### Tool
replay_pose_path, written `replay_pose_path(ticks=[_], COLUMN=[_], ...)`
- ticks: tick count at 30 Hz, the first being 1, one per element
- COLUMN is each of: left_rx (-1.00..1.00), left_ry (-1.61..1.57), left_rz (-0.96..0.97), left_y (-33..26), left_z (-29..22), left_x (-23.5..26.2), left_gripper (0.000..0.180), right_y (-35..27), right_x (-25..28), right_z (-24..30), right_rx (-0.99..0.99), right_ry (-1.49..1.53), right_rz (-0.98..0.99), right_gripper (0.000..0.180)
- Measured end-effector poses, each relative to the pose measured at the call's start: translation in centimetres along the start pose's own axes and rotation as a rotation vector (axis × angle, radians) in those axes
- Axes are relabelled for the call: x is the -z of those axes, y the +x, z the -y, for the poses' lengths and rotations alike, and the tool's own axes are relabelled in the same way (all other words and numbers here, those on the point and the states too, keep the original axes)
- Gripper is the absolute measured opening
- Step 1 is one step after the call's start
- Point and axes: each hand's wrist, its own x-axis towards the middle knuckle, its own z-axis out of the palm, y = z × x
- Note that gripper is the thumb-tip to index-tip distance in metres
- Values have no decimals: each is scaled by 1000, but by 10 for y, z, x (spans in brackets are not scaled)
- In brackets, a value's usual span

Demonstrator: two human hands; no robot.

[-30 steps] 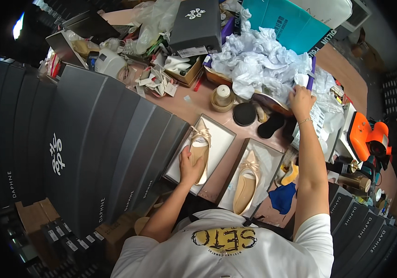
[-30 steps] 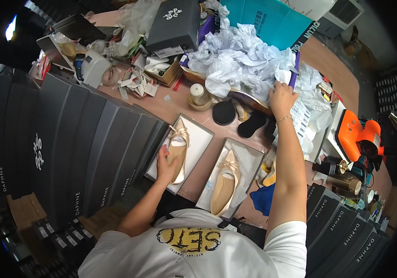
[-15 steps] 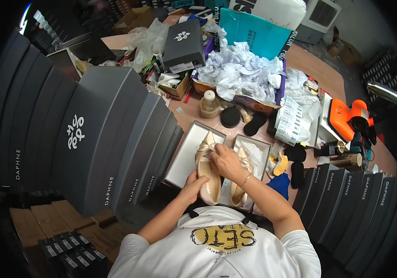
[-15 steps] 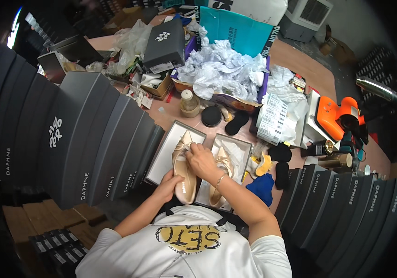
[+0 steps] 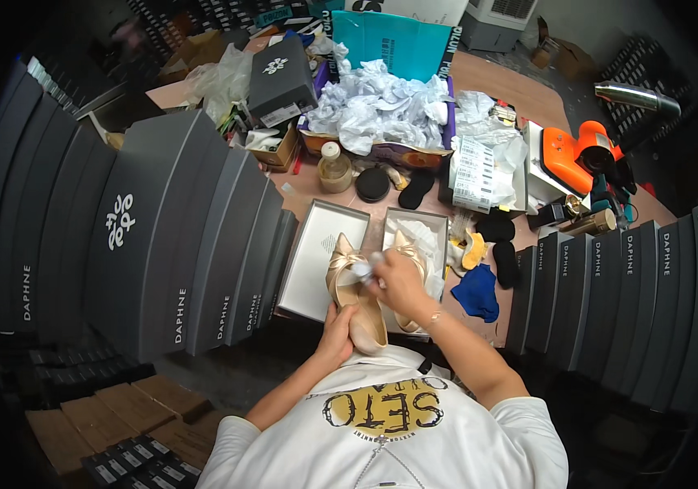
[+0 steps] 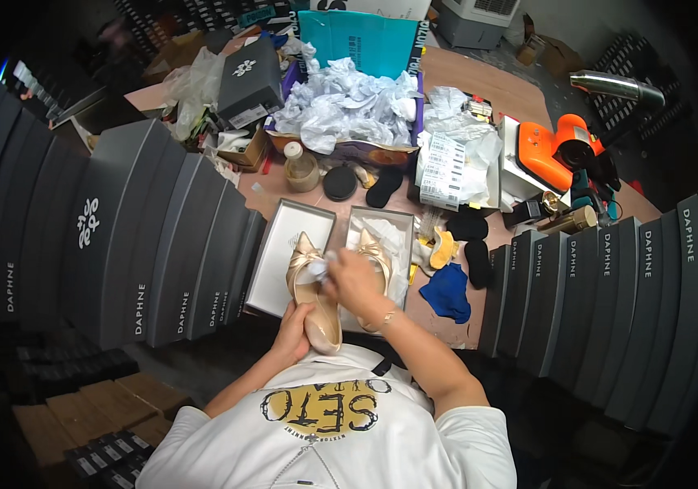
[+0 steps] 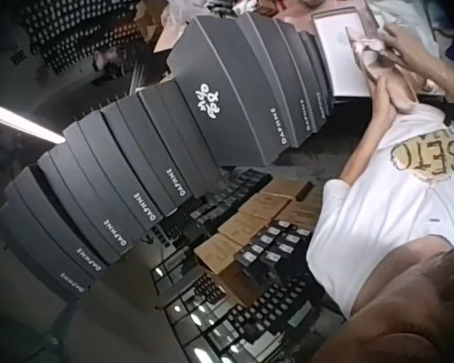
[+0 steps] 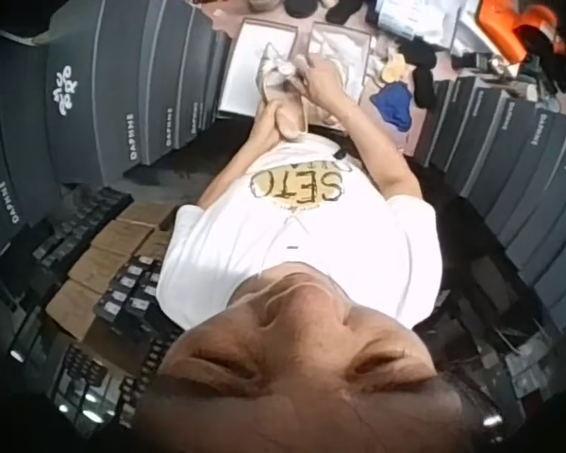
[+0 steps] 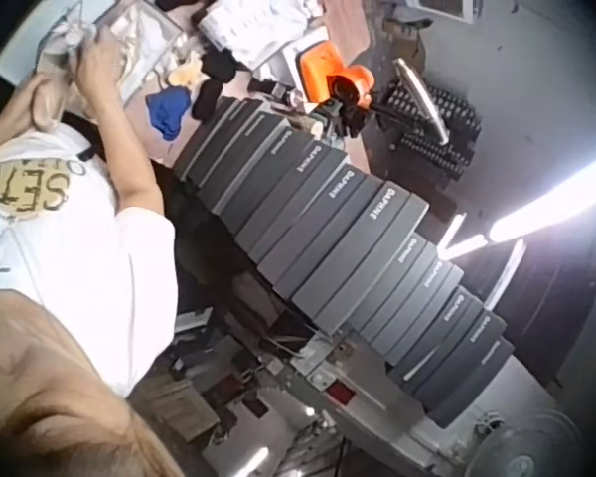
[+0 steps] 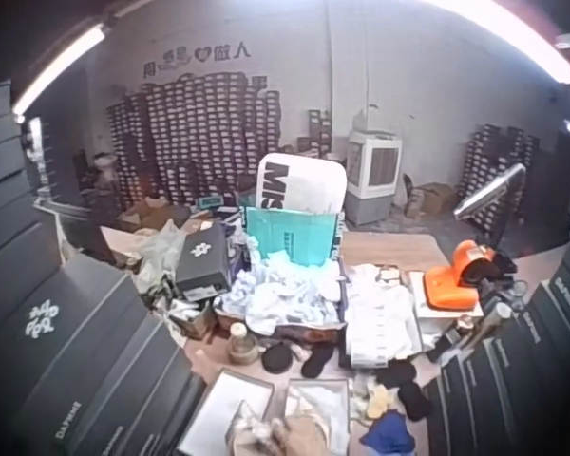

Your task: The person is inspecting shoes and packing them into boxes with tissue paper.

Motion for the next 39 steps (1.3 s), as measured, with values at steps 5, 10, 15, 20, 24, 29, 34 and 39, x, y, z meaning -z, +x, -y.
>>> replay_pose_path(ticks=[5,10,15,20,24,29,34,39], left_rx=[62,49,-24,-39,34,56,133,46], left_ry=[-39,22,104,108,112,95,-48,-46], left_rz=[-45,121,201,198,198,65,90,31], left_y=[-5,-9,-14,-19,-9,-5,5,10], left_z=[-7,-12,-9,-1,1,-8,-17,-19], left_x=[-12,-22,-27,-21,-17,-6,-4,-7], left_gripper=[47,50,58,60,56,48,46,48], right_y=[-3,2,24,27,20,28,43,34], right_x=[29,4,-15,-47,-71,-46,-52,-45], right_z=[-34,4,5,16,-15,-37,-115,-112], right_rx=[-134,106,7,-110,-10,39,-226,-400], right_ry=[-32,202,-37,178,-161,369,-173,326], right_rz=[-10,79,39,-37,-12,220,135,73], right_gripper=[33,49,52,69,70,64,36,23])
